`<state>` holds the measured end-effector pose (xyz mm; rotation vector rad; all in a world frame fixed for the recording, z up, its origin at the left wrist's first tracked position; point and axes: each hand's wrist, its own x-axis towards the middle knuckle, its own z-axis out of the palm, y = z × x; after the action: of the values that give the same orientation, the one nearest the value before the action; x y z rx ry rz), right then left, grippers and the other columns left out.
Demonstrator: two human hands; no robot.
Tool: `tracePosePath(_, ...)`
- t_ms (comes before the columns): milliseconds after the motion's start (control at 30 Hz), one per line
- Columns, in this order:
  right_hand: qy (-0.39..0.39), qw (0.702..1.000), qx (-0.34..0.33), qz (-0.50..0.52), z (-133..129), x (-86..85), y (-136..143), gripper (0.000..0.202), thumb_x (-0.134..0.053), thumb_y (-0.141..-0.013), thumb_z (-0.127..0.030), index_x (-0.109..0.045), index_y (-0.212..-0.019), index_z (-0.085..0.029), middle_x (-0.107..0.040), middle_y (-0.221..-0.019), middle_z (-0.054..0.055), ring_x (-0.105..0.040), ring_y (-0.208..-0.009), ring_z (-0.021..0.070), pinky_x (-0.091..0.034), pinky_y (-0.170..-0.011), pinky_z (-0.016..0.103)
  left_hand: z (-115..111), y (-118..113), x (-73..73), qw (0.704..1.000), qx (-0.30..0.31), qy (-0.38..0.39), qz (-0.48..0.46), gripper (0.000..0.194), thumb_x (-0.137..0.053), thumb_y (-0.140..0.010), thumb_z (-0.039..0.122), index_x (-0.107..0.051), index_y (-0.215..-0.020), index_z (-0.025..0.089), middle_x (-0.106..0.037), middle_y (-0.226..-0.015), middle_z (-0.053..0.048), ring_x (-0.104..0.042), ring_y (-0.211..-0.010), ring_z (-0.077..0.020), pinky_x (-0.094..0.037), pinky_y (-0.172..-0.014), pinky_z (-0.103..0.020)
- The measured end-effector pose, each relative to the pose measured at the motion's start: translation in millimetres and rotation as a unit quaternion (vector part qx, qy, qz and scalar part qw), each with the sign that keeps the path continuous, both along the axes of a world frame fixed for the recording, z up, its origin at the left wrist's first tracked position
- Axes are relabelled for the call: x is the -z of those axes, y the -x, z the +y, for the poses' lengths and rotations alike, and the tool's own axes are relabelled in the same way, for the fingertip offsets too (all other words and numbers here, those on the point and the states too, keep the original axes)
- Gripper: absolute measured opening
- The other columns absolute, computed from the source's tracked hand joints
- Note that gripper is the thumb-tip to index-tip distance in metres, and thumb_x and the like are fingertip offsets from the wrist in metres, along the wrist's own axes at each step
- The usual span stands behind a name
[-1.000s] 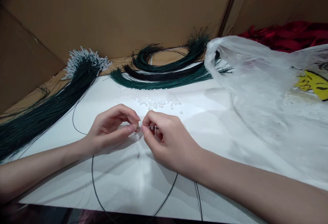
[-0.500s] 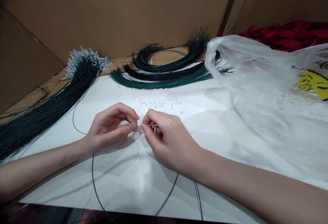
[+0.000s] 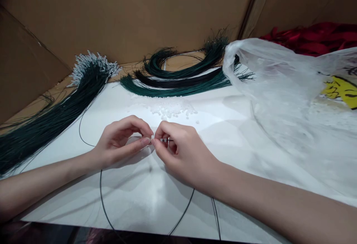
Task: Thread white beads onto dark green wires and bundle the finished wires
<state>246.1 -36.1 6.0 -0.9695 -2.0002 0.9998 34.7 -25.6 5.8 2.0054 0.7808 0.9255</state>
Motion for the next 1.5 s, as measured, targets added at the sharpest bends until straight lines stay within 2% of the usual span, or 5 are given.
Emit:
tracePosePath(367,0.011,1.000,0.000,-0.005,1,0.5,-1,0.014,-0.056,-0.091,-0.019,-0.055,-0.078,-0.017,-0.049,-0.063,-0.004,-0.040,-0.051,0.0061,-0.032,-0.049,0.021,1,0,-2.9,1.000,-0.010,0.015,0.008,0.008,-0.058,-0.093,0.017,-0.064,-0.099,0.018,-0.065,-0.088,-0.003,-0.061,-0.079,-0.0128,-0.048,-0.071,-0.024)
tracePosePath(567,0.027,1.000,0.001,-0.015,2,0.6,-1,0.012,-0.055,-0.091,-0.019,-0.057,-0.079,-0.016,-0.051,-0.063,-0.004,-0.042,-0.053,0.0069,-0.032,-0.050,0.022,21,6,-4.3,0.984,-0.124,-0.104,0.079,0.011,-0.055,-0.093,0.020,-0.066,-0.093,0.018,-0.066,-0.091,-0.005,-0.059,-0.084,-0.0164,-0.046,-0.079,-0.030)
tracePosePath(1033,0.036,0.999,0.011,-0.024,4,0.1,-1,0.013,-0.060,-0.089,-0.021,-0.061,-0.077,-0.017,-0.055,-0.064,-0.002,-0.043,-0.054,0.0081,-0.033,-0.050,0.023,64,-4,4.6,0.947,-0.114,-0.215,0.210,0.007,-0.065,-0.089,0.023,-0.071,-0.093,0.020,-0.065,-0.093,-0.004,-0.059,-0.087,-0.0186,-0.041,-0.082,-0.033)
tracePosePath(1333,0.041,0.999,0.006,-0.013,4,-1.1,-1,0.015,-0.058,-0.091,-0.022,-0.060,-0.077,-0.016,-0.053,-0.064,-0.003,-0.043,-0.055,0.0078,-0.034,-0.051,0.022,67,-7,5.8,0.944,-0.123,-0.216,0.216,0.008,-0.064,-0.089,0.020,-0.068,-0.083,0.018,-0.062,-0.084,-0.002,-0.055,-0.082,-0.0174,-0.037,-0.077,-0.032)
tracePosePath(1500,0.046,0.999,0.005,-0.007,4,-0.5,-1,0.013,-0.057,-0.091,-0.021,-0.058,-0.079,-0.016,-0.053,-0.066,-0.003,-0.043,-0.056,0.0076,-0.034,-0.051,0.022,46,-4,-5.7,0.992,-0.067,-0.073,0.079,0.005,-0.062,-0.091,0.019,-0.065,-0.089,0.016,-0.066,-0.084,-0.002,-0.060,-0.078,-0.0140,-0.045,-0.073,-0.026)
